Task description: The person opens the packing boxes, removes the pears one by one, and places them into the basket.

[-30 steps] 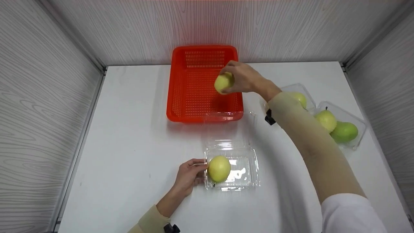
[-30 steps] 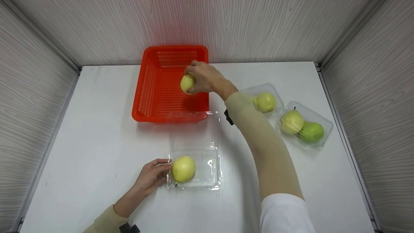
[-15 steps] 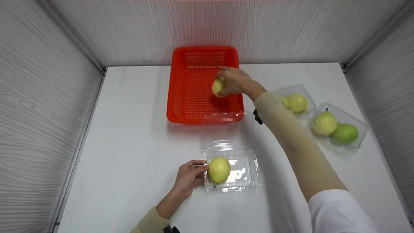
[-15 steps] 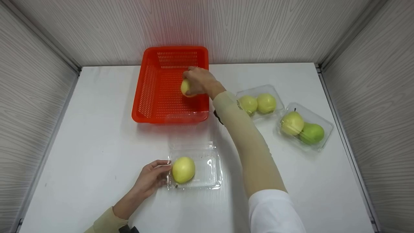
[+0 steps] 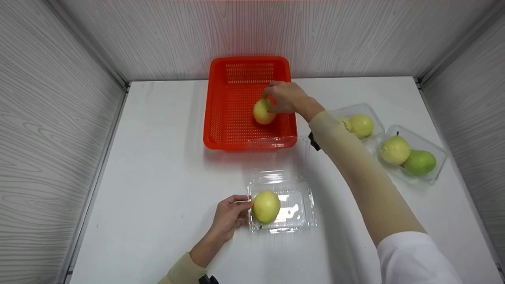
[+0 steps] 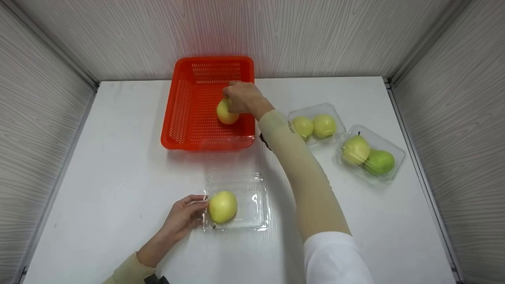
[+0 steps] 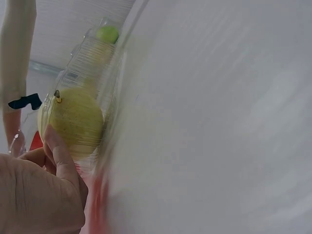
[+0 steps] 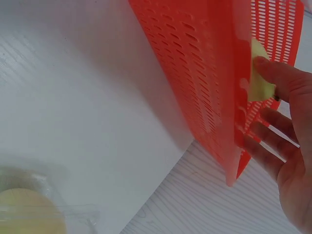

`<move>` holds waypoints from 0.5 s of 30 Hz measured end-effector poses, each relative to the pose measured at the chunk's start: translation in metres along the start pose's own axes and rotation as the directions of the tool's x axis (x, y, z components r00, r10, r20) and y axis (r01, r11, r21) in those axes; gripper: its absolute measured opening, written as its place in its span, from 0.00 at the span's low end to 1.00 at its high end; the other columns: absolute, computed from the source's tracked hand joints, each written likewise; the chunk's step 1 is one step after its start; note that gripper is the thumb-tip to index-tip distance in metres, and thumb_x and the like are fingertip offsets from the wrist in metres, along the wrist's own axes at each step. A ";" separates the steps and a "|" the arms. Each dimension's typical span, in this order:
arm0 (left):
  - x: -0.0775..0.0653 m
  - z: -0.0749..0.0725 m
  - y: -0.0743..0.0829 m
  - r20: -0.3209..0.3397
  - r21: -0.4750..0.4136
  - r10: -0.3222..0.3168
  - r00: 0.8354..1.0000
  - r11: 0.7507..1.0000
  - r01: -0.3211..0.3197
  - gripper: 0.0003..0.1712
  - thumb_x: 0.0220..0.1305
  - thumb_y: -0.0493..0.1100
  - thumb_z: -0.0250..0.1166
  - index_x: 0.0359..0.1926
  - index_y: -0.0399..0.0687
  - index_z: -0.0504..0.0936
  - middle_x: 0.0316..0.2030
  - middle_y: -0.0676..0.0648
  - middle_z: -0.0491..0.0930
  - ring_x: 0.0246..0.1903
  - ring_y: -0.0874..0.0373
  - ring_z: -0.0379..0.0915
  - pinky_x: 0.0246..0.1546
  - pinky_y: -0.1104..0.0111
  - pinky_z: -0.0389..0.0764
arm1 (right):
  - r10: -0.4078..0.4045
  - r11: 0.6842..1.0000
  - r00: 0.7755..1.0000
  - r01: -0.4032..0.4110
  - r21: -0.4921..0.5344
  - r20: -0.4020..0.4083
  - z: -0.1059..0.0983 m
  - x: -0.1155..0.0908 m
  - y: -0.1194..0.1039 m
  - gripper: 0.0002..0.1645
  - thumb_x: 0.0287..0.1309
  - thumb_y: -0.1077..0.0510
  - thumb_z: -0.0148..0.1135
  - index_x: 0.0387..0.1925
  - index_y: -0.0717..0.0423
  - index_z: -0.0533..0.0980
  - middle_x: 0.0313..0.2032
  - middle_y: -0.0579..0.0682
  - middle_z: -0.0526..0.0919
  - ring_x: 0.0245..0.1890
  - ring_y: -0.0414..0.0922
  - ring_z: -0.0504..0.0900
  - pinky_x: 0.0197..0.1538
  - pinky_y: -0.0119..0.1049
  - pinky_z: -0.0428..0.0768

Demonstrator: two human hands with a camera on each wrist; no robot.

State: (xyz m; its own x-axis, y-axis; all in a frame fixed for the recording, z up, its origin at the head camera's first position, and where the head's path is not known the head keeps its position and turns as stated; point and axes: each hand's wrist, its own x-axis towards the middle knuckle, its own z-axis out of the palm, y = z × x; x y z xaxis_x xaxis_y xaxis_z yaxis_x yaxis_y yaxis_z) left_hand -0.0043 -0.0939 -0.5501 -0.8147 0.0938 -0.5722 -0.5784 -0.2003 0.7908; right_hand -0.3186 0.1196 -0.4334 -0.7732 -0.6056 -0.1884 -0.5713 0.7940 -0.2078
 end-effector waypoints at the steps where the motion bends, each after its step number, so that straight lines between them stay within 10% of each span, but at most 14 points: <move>1: 0.000 0.000 0.000 0.001 0.006 0.001 1.000 1.000 -0.001 0.20 0.66 0.41 0.72 0.56 0.39 0.82 0.33 0.55 0.88 0.27 0.64 0.81 0.29 0.72 0.85 | -0.013 1.000 1.000 0.013 -0.009 -0.012 -0.002 -0.001 0.000 0.30 0.66 0.48 0.68 0.67 0.50 0.78 0.68 0.56 0.78 0.66 0.57 0.78 0.70 0.58 0.79; 15: 0.000 -0.003 0.001 -0.006 0.006 0.006 1.000 1.000 -0.006 0.21 0.66 0.41 0.72 0.57 0.37 0.82 0.32 0.55 0.88 0.27 0.64 0.79 0.28 0.72 0.84 | -0.131 0.991 0.988 0.133 0.027 -0.079 -0.026 -0.035 -0.010 0.36 0.66 0.41 0.68 0.70 0.50 0.75 0.71 0.58 0.75 0.71 0.58 0.75 0.72 0.58 0.78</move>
State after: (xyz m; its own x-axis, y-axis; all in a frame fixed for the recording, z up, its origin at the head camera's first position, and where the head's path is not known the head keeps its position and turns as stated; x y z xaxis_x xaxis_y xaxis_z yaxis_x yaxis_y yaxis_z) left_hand -0.0044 -0.0966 -0.5496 -0.8180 0.0872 -0.5686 -0.5737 -0.1952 0.7955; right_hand -0.2928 0.1344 -0.4000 -0.7110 -0.6983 -0.0834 -0.6616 0.7044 -0.2571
